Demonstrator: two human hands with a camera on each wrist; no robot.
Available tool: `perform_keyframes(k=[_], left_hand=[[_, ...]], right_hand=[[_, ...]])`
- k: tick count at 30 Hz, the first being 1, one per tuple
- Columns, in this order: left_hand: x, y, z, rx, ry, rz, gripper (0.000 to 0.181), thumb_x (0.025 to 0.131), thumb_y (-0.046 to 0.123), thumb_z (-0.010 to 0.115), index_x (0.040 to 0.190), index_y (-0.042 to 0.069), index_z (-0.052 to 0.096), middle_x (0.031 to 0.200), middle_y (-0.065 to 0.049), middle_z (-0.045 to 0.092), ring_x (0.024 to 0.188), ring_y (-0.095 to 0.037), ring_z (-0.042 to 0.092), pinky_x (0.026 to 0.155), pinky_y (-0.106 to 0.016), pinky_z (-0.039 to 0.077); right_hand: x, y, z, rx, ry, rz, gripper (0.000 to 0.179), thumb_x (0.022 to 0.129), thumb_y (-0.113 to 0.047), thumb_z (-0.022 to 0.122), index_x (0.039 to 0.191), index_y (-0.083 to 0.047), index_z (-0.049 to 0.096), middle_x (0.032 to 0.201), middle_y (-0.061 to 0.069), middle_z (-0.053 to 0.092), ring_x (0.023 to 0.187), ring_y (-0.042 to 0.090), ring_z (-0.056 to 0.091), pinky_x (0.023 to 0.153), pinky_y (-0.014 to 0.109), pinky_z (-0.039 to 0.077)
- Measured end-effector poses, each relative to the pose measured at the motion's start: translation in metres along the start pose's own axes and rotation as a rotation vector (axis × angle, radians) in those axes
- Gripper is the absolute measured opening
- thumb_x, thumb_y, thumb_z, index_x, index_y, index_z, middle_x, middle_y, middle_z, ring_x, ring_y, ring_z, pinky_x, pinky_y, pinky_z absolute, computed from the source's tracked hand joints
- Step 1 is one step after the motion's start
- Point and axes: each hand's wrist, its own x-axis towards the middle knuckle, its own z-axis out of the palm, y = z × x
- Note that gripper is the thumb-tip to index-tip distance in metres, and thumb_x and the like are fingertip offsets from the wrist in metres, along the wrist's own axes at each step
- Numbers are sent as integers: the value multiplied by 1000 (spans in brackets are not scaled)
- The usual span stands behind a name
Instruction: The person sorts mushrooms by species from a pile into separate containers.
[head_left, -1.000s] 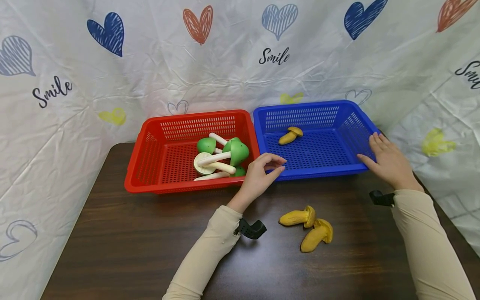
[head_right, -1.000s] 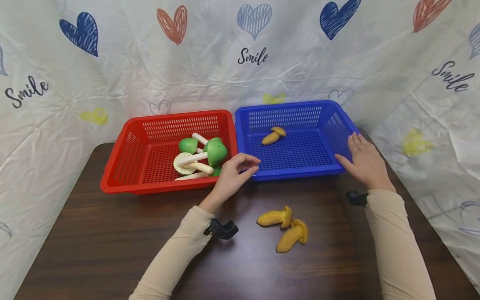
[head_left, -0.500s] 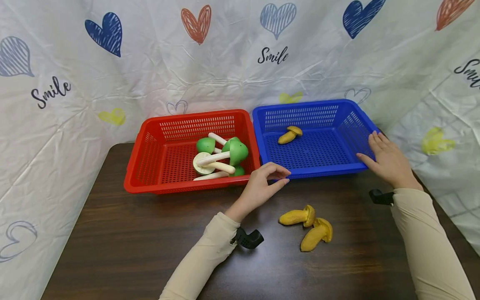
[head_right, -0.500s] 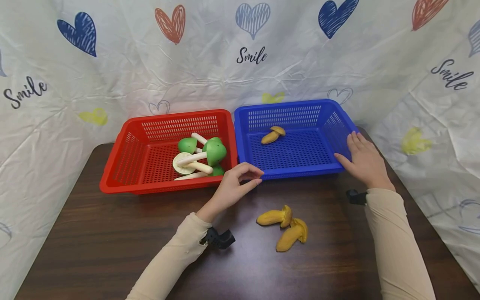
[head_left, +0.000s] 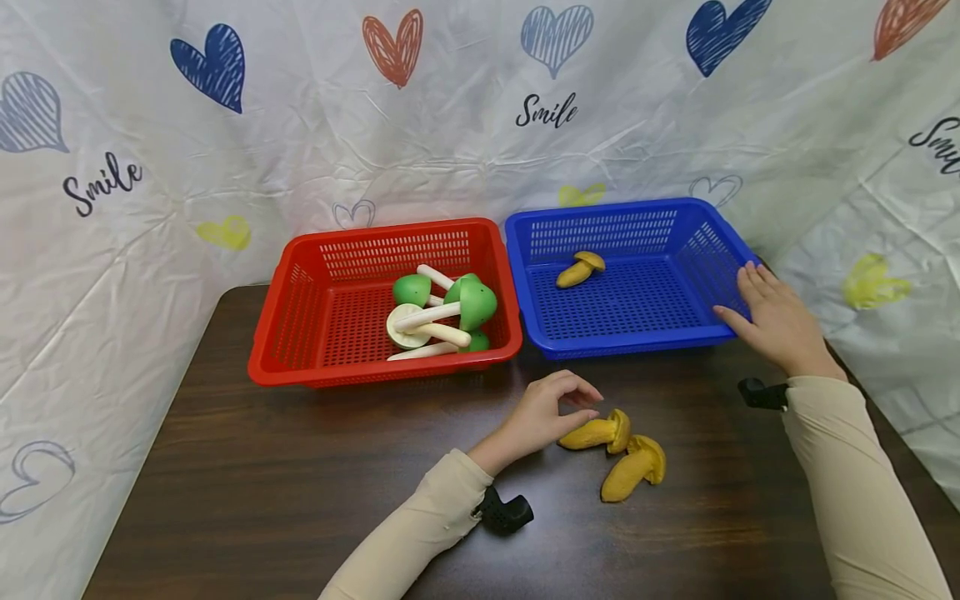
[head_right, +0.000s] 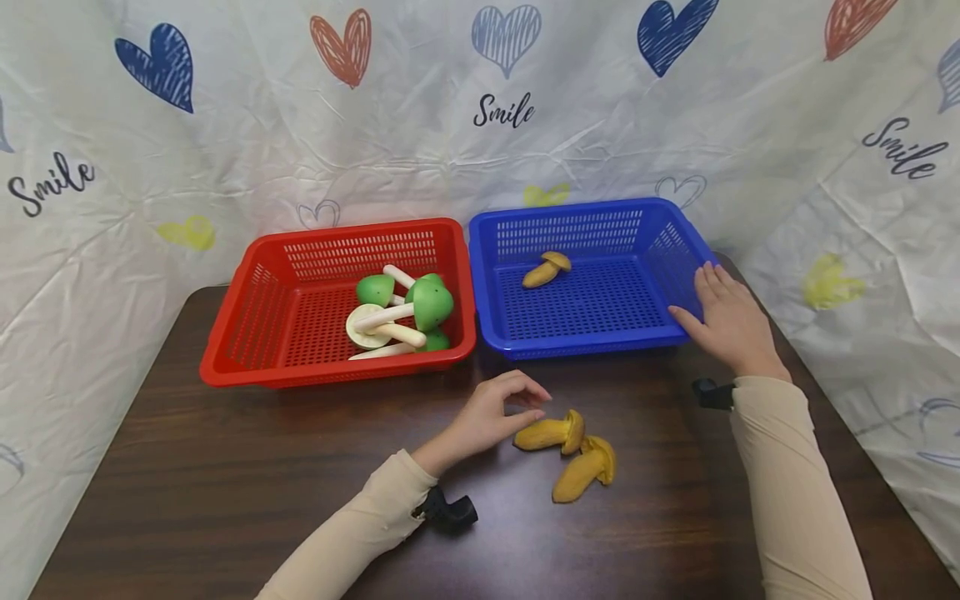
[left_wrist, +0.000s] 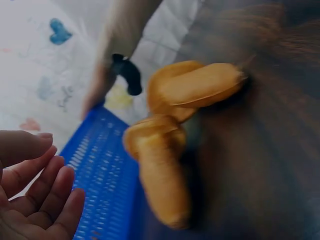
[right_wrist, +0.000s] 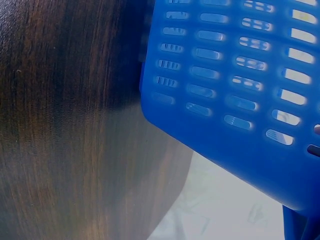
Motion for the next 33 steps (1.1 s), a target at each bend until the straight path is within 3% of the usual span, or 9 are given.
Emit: perform_keyframes(k=[5, 11, 21, 26, 33], left_hand=[[-3, -6, 10, 40, -42, -38, 18, 84, 8, 71, 102, 4, 67, 100, -4, 64, 90, -8, 60, 81, -15, 48], [-7, -11, 16, 69, -41, -62, 22, 83, 10, 73, 104, 6, 66, 101, -4, 62, 95, -10, 59, 84, -18, 47], [-8, -21, 32, 222, -90, -104, 37, 80, 17, 77, 113, 8, 62, 107, 0, 59, 98, -10, 57, 83, -12, 42], [-8, -24, 36, 229, -129, -149, 44, 78, 17, 78, 116, 10, 59, 107, 1, 58, 96, -5, 55, 82, -12, 42], [-8, -26, 37, 235, -135, -151, 43, 78, 15, 79, 115, 9, 59, 106, 1, 59, 93, -3, 55, 79, -11, 43]], right_hand=[[-1, -1, -1, 0, 3, 2, 75, 99, -40, 40, 139, 20, 20, 143, 41, 18, 139, 43, 8, 113, 49, 5], [0, -4, -3, -2, -1, -2, 75, 99, -41, 39, 139, 19, 20, 143, 40, 18, 139, 44, 9, 113, 49, 5], [-1, -3, -3, -3, 5, -6, 75, 99, -40, 41, 138, 21, 21, 141, 42, 20, 139, 45, 10, 113, 49, 6], [-2, -3, -3, -2, 16, -6, 75, 99, -40, 41, 138, 21, 22, 141, 42, 21, 138, 45, 11, 113, 50, 7], [-2, -3, -2, -3, 22, -7, 75, 99, -40, 42, 138, 21, 22, 141, 42, 21, 138, 45, 12, 113, 51, 8]])
